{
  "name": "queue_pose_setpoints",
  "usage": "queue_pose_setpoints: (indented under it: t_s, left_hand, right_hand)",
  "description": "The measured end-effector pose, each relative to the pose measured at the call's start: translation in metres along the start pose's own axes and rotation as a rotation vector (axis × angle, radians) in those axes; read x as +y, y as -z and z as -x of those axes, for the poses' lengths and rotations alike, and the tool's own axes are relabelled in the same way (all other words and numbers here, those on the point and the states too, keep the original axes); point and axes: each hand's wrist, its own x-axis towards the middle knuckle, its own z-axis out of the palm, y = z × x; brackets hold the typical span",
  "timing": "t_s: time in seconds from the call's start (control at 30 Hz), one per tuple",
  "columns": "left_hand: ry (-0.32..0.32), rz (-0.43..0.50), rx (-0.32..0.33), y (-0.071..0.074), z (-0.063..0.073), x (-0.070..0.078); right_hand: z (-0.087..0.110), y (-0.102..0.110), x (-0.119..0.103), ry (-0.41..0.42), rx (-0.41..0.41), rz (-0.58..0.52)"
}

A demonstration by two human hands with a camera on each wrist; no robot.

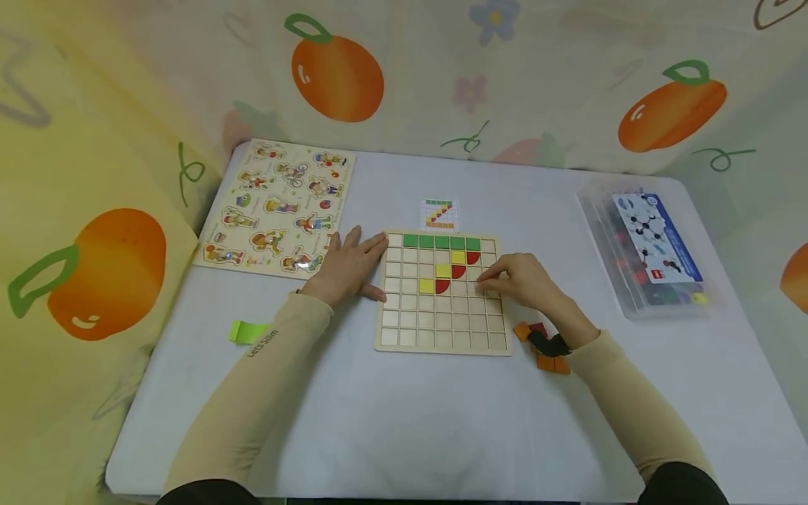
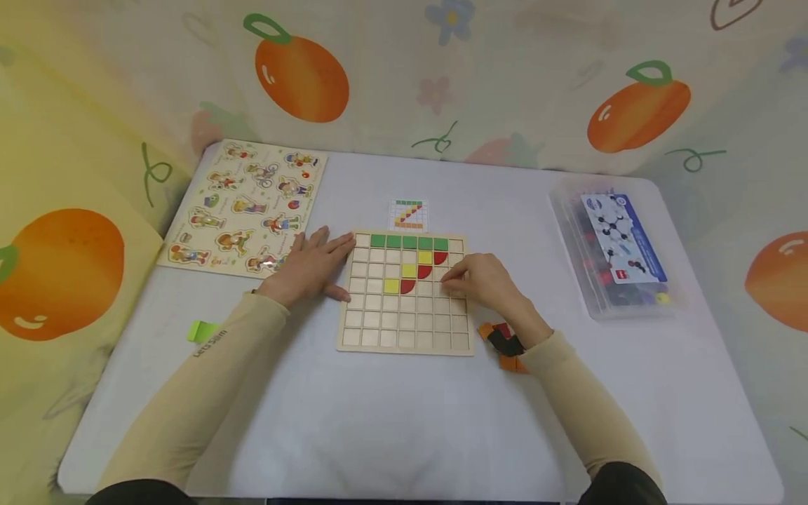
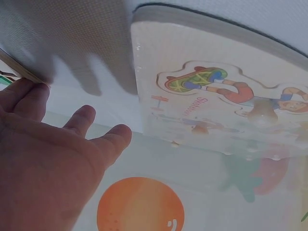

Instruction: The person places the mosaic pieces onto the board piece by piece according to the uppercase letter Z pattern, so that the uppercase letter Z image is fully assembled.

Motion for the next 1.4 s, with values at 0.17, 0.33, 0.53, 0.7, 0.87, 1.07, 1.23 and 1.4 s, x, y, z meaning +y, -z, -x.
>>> queue_pose_setpoints:
  t_s: [0.17,0.33,0.53,0.7,0.87,1.07,1.23,1.4]
  left_hand:
    - [0.003,0.012,-0.003,0.0,-0.001,-0.002]
    - [0.002,0.02,-0.001,0.0,-0.001,-0.001]
    - [0.004,0.029,-0.003,0.0,0.0,0.0]
    - [0.002,0.041,-0.005,-0.001,0.0,-0.001]
    - [-0.001,0.037,-0.01,-0.001,-0.001,-0.001]
    - [0.001,0.052,-0.013,0.0,-0.002,-0.001]
    - [-0.003,0.054,-0.02,0.0,-0.003,0.0]
    - [0.001,0.048,-0.025,0.001,-0.001,-0.001]
  right_hand:
    - [0.02,0.008,0.021,-0.045,-0.015,0.029]
    - [0.038,0.015,0.039,-0.107,-0.074,0.048]
    - [0.057,0.02,0.055,-0.179,-0.144,0.029]
    - [0.067,0.02,0.06,-0.195,-0.188,-0.002]
    - [0.069,0.02,0.06,-0.135,-0.189,0.009]
    - [0.066,0.024,0.057,-0.145,-0.17,0.053]
    - [0.064,0.024,0.057,-0.243,-0.153,0.129]
    - [0.063,0.021,0.059,-0.246,-0.142,0.122]
